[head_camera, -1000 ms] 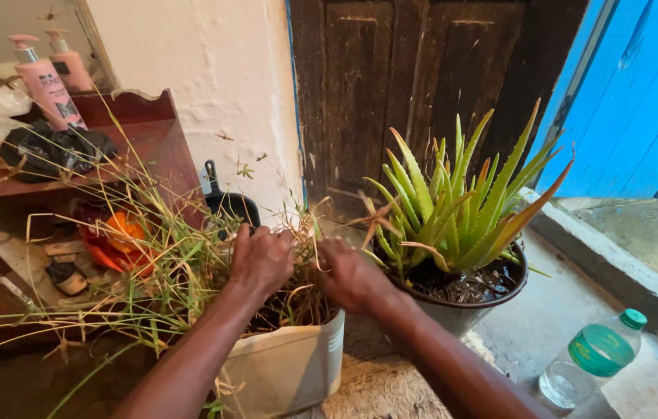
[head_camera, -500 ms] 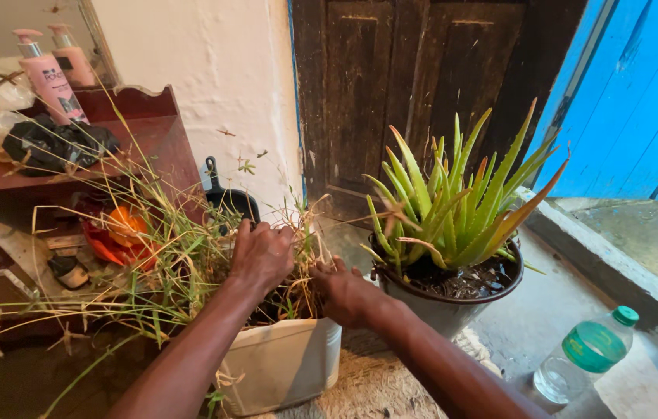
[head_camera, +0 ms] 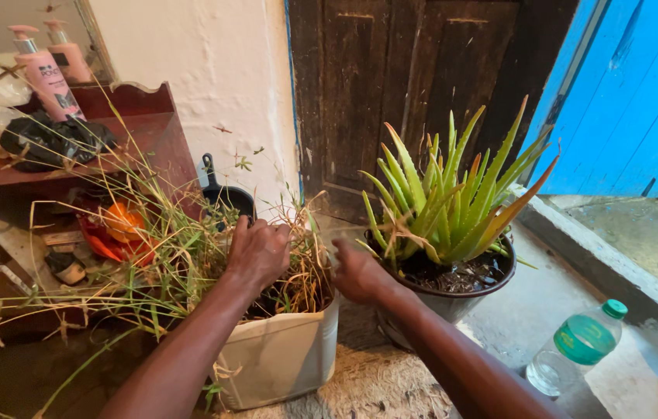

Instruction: The person waters an aloe vera plant in a metal pot using a plastic water bottle. They pour water into the soil, then use their hands to adjust the plant's leaves and remove dry grass from the pot. The person also briefly handles a second container with dry grass.

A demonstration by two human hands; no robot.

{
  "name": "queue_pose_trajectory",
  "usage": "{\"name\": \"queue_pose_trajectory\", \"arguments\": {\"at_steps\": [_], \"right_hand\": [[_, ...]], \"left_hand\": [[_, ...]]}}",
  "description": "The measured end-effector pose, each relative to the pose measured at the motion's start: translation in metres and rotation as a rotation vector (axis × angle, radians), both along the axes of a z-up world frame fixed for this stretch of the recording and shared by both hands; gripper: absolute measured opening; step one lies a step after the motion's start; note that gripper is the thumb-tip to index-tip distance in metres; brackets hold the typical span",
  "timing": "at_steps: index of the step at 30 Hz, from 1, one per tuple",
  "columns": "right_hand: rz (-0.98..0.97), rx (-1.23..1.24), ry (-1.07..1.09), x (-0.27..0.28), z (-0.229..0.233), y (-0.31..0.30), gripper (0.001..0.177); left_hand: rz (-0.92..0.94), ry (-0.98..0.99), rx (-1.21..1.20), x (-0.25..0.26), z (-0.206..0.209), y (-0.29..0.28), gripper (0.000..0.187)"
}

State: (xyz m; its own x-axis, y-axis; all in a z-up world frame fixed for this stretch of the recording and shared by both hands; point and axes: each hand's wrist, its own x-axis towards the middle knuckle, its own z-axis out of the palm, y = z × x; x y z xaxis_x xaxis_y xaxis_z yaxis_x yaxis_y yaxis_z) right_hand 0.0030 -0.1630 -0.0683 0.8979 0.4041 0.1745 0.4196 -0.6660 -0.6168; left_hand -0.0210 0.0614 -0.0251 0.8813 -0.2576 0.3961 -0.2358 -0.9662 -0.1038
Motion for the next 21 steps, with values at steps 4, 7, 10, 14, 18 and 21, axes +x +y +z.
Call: {"name": "queue_pose_trajectory", "arguments": {"at_steps": [4, 7, 10, 14, 18, 21], "right_hand": [[-0.032, -0.175, 0.085, -0.01, 0.001, 0.007, 0.039], [-0.053, -0.236, 0.188, -0.015, 0.014, 0.005, 0.037], [-0.076, -0.17, 0.231, -0.018, 0.024, 0.0, 0.033], [-0.083, -0.035, 0.275, -0.018, 0.029, -0.007, 0.03], [-0.024, 0.046, 0.247, -0.019, 0.037, -0.009, 0.021], [0.053, 0.111, 0.277, -0.023, 0.047, -0.003, 0.021]], "left_hand": [[0.021, 0.011, 0.02, -0.002, 0.0, 0.0, 0.014], [0.003, -0.014, 0.016, -0.004, 0.001, 0.0, 0.015], [0.013, 0.018, 0.029, -0.005, 0.003, 0.001, 0.015], [-0.015, -0.019, -0.016, -0.007, 0.004, -0.001, 0.014], [-0.012, -0.016, -0.023, -0.009, 0.007, -0.002, 0.013], [0.01, 0.029, -0.012, -0.009, 0.007, -0.003, 0.014]]}}
